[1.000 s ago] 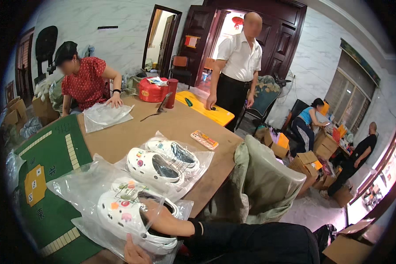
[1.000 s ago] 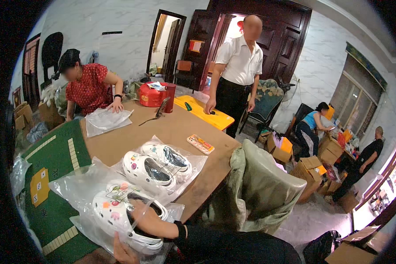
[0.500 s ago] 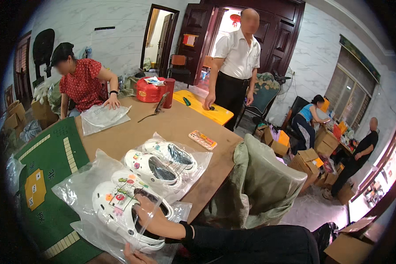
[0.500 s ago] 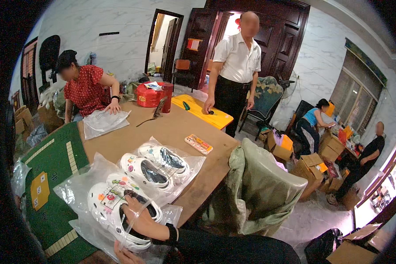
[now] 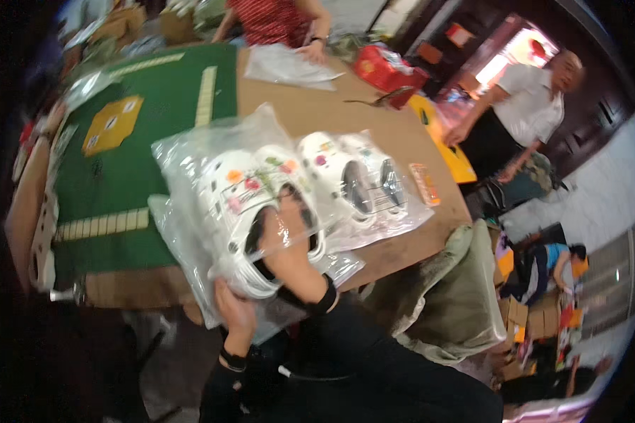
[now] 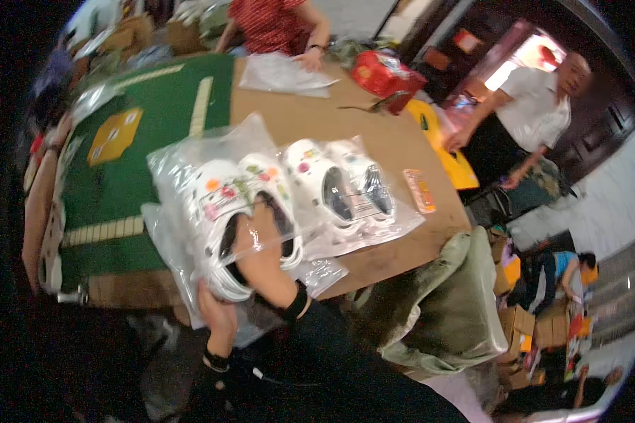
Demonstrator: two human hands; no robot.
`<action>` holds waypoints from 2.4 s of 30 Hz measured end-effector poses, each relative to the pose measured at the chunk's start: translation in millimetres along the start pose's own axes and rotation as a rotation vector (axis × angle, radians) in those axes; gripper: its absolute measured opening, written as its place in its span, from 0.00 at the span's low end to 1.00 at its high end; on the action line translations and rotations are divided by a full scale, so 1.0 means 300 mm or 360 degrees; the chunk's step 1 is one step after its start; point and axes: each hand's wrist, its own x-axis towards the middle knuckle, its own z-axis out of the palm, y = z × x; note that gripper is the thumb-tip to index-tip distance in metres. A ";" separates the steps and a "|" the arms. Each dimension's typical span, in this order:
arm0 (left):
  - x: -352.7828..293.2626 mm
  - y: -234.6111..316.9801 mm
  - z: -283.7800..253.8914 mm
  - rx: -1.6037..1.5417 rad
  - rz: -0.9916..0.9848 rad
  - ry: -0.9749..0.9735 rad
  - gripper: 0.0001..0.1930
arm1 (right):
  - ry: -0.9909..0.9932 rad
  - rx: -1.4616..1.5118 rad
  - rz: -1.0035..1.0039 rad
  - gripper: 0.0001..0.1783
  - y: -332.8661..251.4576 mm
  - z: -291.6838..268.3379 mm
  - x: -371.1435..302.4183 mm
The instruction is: Packing pairs of white shoes into plastic bags.
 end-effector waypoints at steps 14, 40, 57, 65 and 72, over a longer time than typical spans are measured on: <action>0.020 -0.024 -0.061 0.0135 0.0194 0.0301 0.18 | -0.0911 0.0321 -0.0327 0.32 -0.018 -0.161 -0.143; 0.032 0.055 0.001 0.0775 0.0350 -0.0355 0.08 | -0.0847 0.0764 0.0410 0.46 0.227 -0.074 -0.150; 0.142 -0.013 -0.117 0.0590 -0.0064 -0.0273 0.12 | -0.0838 0.0551 0.0589 0.36 0.209 -0.033 -0.190; 0.090 -0.011 -0.077 0.0578 0.0176 -0.0191 0.14 | -0.0801 0.0297 0.0614 0.33 0.150 -0.034 -0.186; 0.056 0.032 -0.045 0.1148 0.0181 -0.0313 0.07 | -0.0760 -0.0011 0.0576 0.27 0.157 0.059 -0.193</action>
